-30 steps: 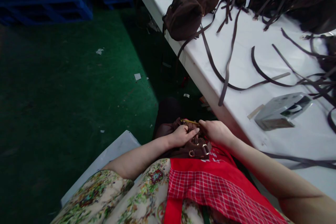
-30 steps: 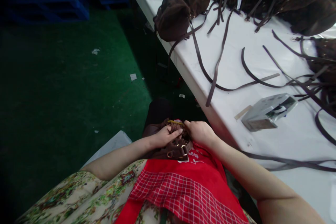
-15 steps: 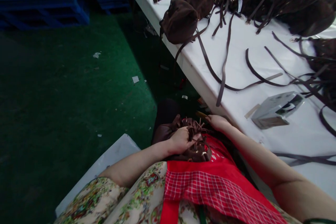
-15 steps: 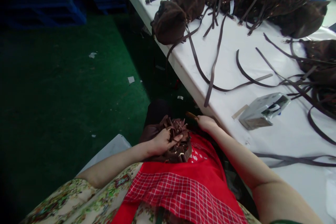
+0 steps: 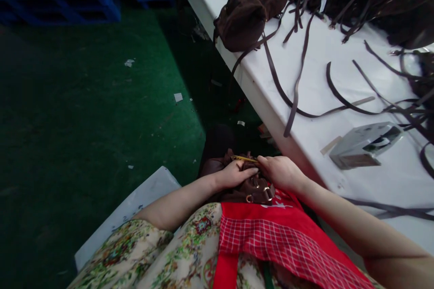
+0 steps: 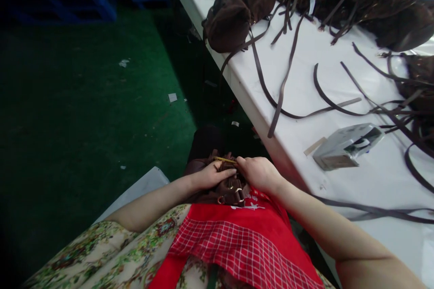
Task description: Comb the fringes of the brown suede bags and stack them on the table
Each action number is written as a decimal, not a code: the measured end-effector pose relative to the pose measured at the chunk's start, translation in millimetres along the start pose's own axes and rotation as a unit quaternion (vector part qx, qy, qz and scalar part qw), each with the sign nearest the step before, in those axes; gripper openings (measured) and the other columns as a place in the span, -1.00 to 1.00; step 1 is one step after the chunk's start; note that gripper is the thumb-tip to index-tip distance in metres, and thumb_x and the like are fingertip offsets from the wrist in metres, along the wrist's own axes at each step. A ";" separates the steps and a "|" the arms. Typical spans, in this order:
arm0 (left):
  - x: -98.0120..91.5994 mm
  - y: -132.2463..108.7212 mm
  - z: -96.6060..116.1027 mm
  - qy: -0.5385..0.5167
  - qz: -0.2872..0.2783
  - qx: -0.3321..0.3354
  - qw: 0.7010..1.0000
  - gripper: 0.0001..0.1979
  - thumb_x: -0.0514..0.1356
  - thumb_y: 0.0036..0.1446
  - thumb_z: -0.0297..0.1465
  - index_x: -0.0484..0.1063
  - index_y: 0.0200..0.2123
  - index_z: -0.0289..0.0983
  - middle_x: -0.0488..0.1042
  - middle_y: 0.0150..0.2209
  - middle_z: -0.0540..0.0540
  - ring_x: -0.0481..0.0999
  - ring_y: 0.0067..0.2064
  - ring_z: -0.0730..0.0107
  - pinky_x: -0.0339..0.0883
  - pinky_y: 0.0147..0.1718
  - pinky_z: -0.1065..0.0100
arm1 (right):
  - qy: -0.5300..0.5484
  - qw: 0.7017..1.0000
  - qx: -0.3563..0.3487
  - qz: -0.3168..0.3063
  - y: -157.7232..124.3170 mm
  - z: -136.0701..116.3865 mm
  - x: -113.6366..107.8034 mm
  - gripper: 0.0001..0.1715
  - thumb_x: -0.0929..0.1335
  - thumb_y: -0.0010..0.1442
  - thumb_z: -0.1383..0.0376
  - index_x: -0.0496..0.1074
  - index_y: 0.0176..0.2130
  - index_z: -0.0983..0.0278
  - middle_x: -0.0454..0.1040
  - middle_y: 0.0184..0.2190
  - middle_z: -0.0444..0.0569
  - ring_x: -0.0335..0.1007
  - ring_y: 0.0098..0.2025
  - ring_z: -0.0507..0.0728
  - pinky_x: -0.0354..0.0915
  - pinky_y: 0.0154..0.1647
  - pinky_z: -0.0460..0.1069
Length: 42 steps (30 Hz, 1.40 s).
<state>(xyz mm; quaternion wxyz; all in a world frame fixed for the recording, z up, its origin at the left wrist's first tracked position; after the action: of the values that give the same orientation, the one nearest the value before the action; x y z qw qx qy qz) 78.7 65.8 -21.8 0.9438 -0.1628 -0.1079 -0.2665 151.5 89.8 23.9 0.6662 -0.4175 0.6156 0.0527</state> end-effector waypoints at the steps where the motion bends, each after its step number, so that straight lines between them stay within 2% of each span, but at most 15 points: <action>1: 0.6 -2.1 4.5 -0.003 -0.002 0.006 1.000 -0.70 0.13 0.15 -0.20 0.45 -0.37 -0.34 0.49 -0.39 -0.08 0.44 -0.33 0.39 0.34 -0.24 0.36 | -0.003 1.000 0.009 -0.013 4.4 5.5 8.2 -0.73 0.12 0.34 0.18 0.30 -0.20 0.23 0.52 -0.39 -0.03 0.45 -0.39 0.11 0.02 -0.49 -0.07; 6: 1.2 -12.5 21.4 0.061 -0.004 0.041 0.997 -0.62 0.11 0.16 -0.11 0.43 -0.43 -0.33 0.45 -0.46 -0.05 0.40 -0.39 0.44 0.31 -0.27 0.39 | 0.003 0.988 0.149 -0.045 21.4 74.7 35.0 -0.59 0.07 0.35 0.10 0.34 -0.19 0.25 0.52 -0.39 0.04 0.47 -0.36 0.17 0.09 -0.45 -0.04; 9: -3.6 -14.5 10.5 0.014 0.010 0.000 1.000 -0.56 0.11 0.13 -0.04 0.46 -0.43 -0.34 0.47 -0.44 -0.07 0.43 -0.37 0.42 0.32 -0.27 0.38 | 0.081 0.977 0.191 0.043 13.1 99.0 15.5 -0.52 0.03 0.36 0.07 0.34 -0.24 0.26 0.51 -0.39 0.04 0.44 -0.36 0.15 0.14 -0.42 -0.04; 11: -5.8 -14.6 -0.5 -0.052 0.020 -0.043 0.998 -0.55 0.17 0.07 -0.03 0.49 -0.40 -0.36 0.52 -0.38 -0.11 0.47 -0.32 0.38 0.34 -0.23 0.36 | 0.165 0.971 0.140 0.102 2.6 86.7 -4.9 -0.50 -0.01 0.37 0.06 0.32 -0.27 0.25 0.49 -0.43 0.00 0.39 -0.42 0.10 0.16 -0.41 -0.05; 13: -5.4 -14.0 -6.2 -0.123 0.023 -0.070 0.990 -0.58 0.27 -0.02 -0.08 0.52 -0.30 -0.35 0.56 -0.29 -0.13 0.50 -0.24 0.33 0.35 -0.16 0.33 | 0.205 0.972 0.043 0.105 -7.0 54.4 -19.2 -0.49 -0.02 0.37 0.06 0.30 -0.29 0.24 0.48 -0.46 -0.03 0.36 -0.46 0.07 0.16 -0.41 -0.06; 15: -2.6 -13.4 -6.5 -0.172 0.016 -0.082 0.981 -0.59 0.36 -0.10 -0.18 0.53 -0.21 -0.31 0.57 -0.21 -0.12 0.51 -0.18 0.32 0.33 -0.09 0.31 | 0.168 0.982 -0.042 0.081 -14.6 18.5 -23.9 -0.51 0.00 0.37 0.07 0.31 -0.29 0.24 0.48 -0.45 -0.03 0.38 -0.44 0.08 0.14 -0.40 -0.06; 18: 4.4 -14.9 -5.4 -0.213 -0.008 -0.103 0.971 -0.60 0.41 -0.16 -0.26 0.54 -0.21 -0.29 0.57 -0.21 -0.11 0.52 -0.18 0.34 0.32 -0.08 0.31 | 0.068 0.994 -0.068 0.053 -16.8 -7.4 -15.8 -0.63 0.07 0.36 0.14 0.32 -0.24 0.24 0.51 -0.41 -0.02 0.42 -0.41 0.11 0.09 -0.44 -0.05; 22: 10.8 -20.6 -5.8 -0.220 -0.023 -0.128 0.967 -0.62 0.37 -0.10 -0.20 0.54 -0.27 -0.36 0.57 -0.26 -0.16 0.53 -0.22 0.33 0.35 -0.10 0.30 | 0.021 0.999 -0.035 0.005 -5.7 -0.8 9.7 -0.82 0.18 0.29 0.25 0.31 -0.20 0.22 0.52 -0.37 -0.03 0.45 -0.39 0.12 0.06 -0.48 -0.05; 26: 1.1 -25.5 -3.8 -0.202 0.043 -0.122 0.971 -0.55 0.36 -0.07 -0.21 0.50 -0.13 -0.32 0.57 -0.19 -0.15 0.52 -0.12 0.29 0.33 -0.04 0.29 | 0.030 0.997 0.073 -0.015 9.4 40.4 25.6 -0.70 0.11 0.34 0.15 0.31 -0.21 0.22 0.52 -0.40 0.00 0.45 -0.39 0.14 0.07 -0.48 -0.04; 28: -2.6 -27.0 -4.4 -0.215 0.062 -0.127 0.966 -0.55 0.36 -0.07 -0.22 0.49 -0.10 -0.31 0.57 -0.18 -0.16 0.52 -0.09 0.26 0.32 -0.02 0.28 | 0.045 0.986 0.158 0.011 8.7 67.6 20.5 -0.60 0.06 0.35 0.10 0.31 -0.24 0.23 0.51 -0.42 0.02 0.44 -0.40 0.15 0.07 -0.47 -0.04; 30: -2.8 -26.7 -5.8 -0.247 0.055 -0.133 0.958 -0.58 0.35 -0.05 -0.22 0.52 -0.16 -0.35 0.58 -0.20 -0.19 0.54 -0.12 0.22 0.34 -0.04 0.25 | 0.094 0.974 0.194 0.067 0.8 80.6 6.6 -0.57 0.04 0.36 0.08 0.31 -0.26 0.24 0.49 -0.43 0.02 0.41 -0.41 0.14 0.10 -0.45 -0.04; 32: -2.2 -25.5 -8.5 -0.285 0.039 -0.140 0.948 -0.62 0.32 -0.02 -0.22 0.53 -0.22 -0.40 0.58 -0.22 -0.23 0.55 -0.14 0.17 0.36 -0.06 0.22 | 0.177 0.965 0.156 0.114 -9.9 73.2 -7.0 -0.55 0.03 0.36 0.07 0.29 -0.31 0.24 0.46 -0.47 -0.02 0.38 -0.43 0.11 0.12 -0.43 -0.05; 35: -8.9 -23.7 -15.2 -0.323 0.057 -0.142 0.934 -0.65 0.33 -0.04 -0.29 0.53 -0.21 -0.42 0.58 -0.22 -0.25 0.55 -0.15 0.17 0.36 -0.04 0.20 | 0.257 0.959 0.048 0.110 -25.2 39.9 -14.5 -0.54 0.02 0.37 0.06 0.25 -0.35 0.22 0.43 -0.49 -0.07 0.34 -0.47 0.06 0.13 -0.42 -0.07; 38: -13.9 -23.4 -20.5 -0.330 0.080 -0.144 0.930 -0.63 0.37 -0.12 -0.37 0.52 -0.19 -0.39 0.58 -0.23 -0.21 0.55 -0.16 0.22 0.34 -0.03 0.22 | 0.202 0.976 -0.007 0.076 -31.8 12.7 -8.0 -0.58 0.04 0.37 0.09 0.27 -0.31 0.23 0.47 -0.43 -0.06 0.38 -0.42 0.07 0.12 -0.41 -0.07; 42: -5.6 -22.9 -13.1 -0.289 0.045 -0.138 0.946 -0.60 0.41 -0.19 -0.41 0.52 -0.19 -0.36 0.59 -0.24 -0.16 0.55 -0.17 0.27 0.34 -0.03 0.25 | 0.120 0.992 -0.018 0.045 -25.6 0.9 3.1 -0.63 0.06 0.37 0.15 0.30 -0.26 0.24 0.50 -0.38 -0.03 0.42 -0.38 0.08 0.10 -0.40 -0.05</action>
<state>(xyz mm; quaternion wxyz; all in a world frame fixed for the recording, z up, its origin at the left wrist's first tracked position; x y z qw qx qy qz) 63.2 45.2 -29.8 0.8517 -0.3657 -0.3307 -0.1774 167.8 72.5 33.7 0.5768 -0.4046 0.7084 0.0430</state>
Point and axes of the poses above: each hand's wrist, its own y-axis towards the middle knuckle, its own x-axis out of the palm, z = x × y, the point moved 9 cm from there along y, towards the middle knuckle
